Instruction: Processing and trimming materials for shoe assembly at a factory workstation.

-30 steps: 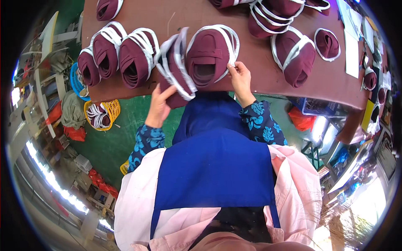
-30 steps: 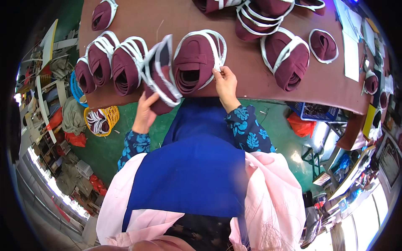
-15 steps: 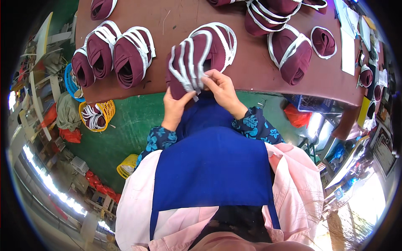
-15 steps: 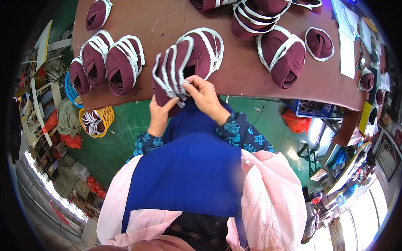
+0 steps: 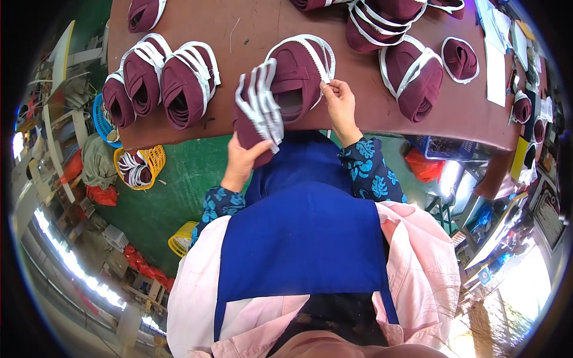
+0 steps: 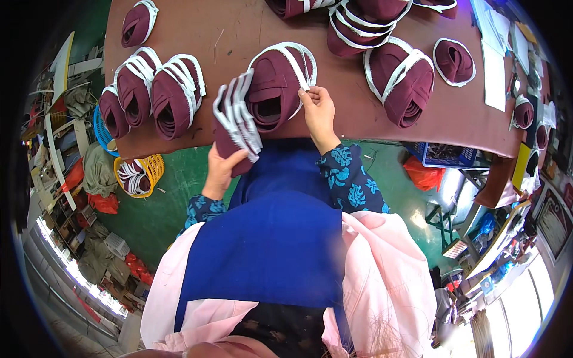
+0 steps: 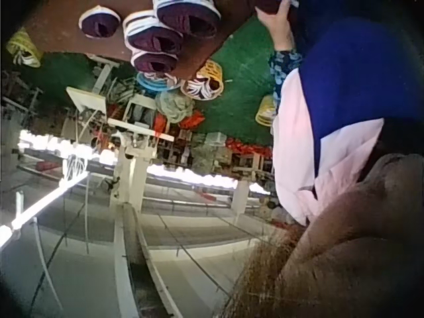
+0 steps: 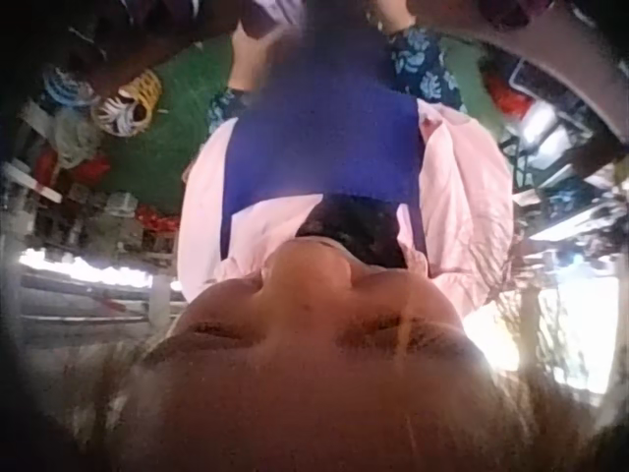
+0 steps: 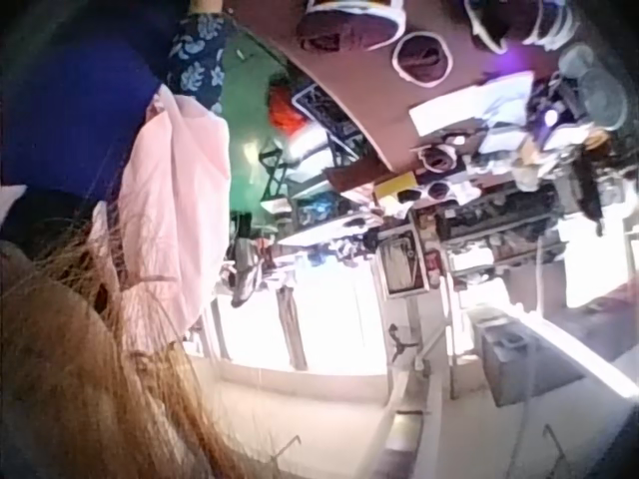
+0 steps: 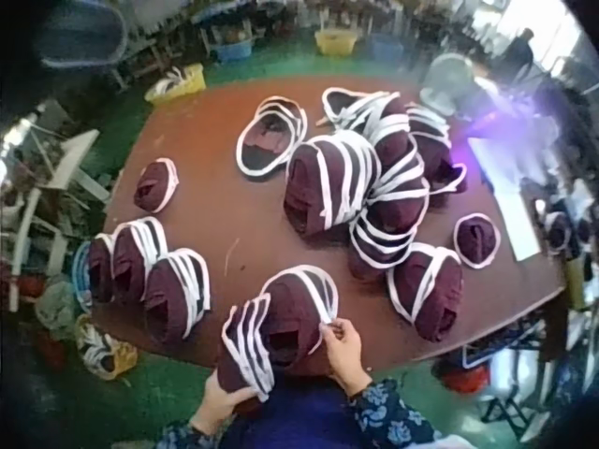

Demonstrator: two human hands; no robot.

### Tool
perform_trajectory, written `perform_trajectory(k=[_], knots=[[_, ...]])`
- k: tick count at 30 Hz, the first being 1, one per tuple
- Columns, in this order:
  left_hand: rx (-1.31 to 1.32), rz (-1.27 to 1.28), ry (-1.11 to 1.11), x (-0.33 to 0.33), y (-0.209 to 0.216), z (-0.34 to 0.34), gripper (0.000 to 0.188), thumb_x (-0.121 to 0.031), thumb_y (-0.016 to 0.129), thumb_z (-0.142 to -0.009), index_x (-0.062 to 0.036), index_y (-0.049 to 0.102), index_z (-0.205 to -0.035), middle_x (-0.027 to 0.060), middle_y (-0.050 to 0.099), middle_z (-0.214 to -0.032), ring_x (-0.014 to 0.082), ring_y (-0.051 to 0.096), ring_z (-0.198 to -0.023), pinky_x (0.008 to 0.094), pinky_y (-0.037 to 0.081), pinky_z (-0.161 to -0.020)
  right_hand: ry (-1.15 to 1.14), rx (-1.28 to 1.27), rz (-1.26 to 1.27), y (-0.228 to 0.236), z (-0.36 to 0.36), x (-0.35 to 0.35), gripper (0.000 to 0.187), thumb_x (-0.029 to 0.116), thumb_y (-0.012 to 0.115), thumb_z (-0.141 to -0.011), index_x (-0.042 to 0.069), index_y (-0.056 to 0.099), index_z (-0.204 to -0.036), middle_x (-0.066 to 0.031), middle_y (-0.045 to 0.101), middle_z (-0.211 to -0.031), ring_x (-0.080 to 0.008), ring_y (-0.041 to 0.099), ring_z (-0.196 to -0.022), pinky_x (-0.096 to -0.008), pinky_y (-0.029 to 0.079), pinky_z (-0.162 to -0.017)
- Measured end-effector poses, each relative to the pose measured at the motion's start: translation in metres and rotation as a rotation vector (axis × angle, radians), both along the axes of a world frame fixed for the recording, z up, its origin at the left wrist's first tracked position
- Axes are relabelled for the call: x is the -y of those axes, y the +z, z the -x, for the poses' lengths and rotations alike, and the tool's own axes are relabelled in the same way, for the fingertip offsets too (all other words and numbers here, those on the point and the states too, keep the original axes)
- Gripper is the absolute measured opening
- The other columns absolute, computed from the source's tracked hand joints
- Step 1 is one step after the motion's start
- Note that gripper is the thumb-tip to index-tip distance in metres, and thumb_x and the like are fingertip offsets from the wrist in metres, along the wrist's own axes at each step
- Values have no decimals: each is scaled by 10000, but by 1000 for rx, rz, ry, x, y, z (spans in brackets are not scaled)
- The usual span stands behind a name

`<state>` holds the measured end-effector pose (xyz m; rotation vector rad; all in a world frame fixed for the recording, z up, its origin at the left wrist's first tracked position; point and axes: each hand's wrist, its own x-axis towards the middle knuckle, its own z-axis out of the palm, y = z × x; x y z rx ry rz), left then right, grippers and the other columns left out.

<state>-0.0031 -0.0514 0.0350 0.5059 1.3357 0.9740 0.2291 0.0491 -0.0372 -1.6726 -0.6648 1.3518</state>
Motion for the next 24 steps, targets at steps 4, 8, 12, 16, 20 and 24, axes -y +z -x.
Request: perform_trajectory(k=[4,8,12,16,20,24], knots=[[-342,-194,-172,-8,-6,-35,466,-24,801,-798,-6,587,-1212,69,678,-1140,139,647,-996,303,516,-902,169,-1,-47,16,11,9,197,168,711,-915,-20,670,-956,-16,668,-817,-69,575,-728,-243,477,-686],[-79,22,100,-12,-3,-29,397,-41,800,-796,3,631,-1153,77,701,-1052,152,669,-930,313,529,-866,273,-103,-94,59,22,22,143,125,653,-954,-12,686,-978,-25,671,-811,-44,572,-730,-220,465,-653],[298,138,234,-9,-9,22,483,-58,665,-913,5,498,-1362,110,612,-1277,229,623,-1135,384,502,-1001,36,262,-43,0,-4,8,221,195,716,-904,-9,663,-970,-86,691,-845,-145,649,-728,-296,521,-687],[326,151,301,-9,-4,34,494,-49,677,-900,1,503,-1359,104,619,-1270,233,630,-1125,387,502,-1001,216,439,40,-15,-14,-4,255,205,722,-881,-17,645,-983,-145,688,-820,-211,677,-733,-343,533,-698],[-97,-36,-57,-6,-2,15,441,-94,776,-826,15,608,-1219,86,688,-1122,213,673,-1015,347,519,-921,231,354,-89,7,7,1,189,165,646,-919,-4,606,-994,-151,654,-750,-237,651,-680,-360,518,-671],[-551,-296,-347,-22,-7,-22,404,-105,839,-781,13,651,-1118,64,711,-1049,175,676,-947,323,528,-849,369,-53,-183,40,35,20,147,155,560,-1002,13,584,-1029,-89,665,-801,-130,617,-714,-292,468,-643]])
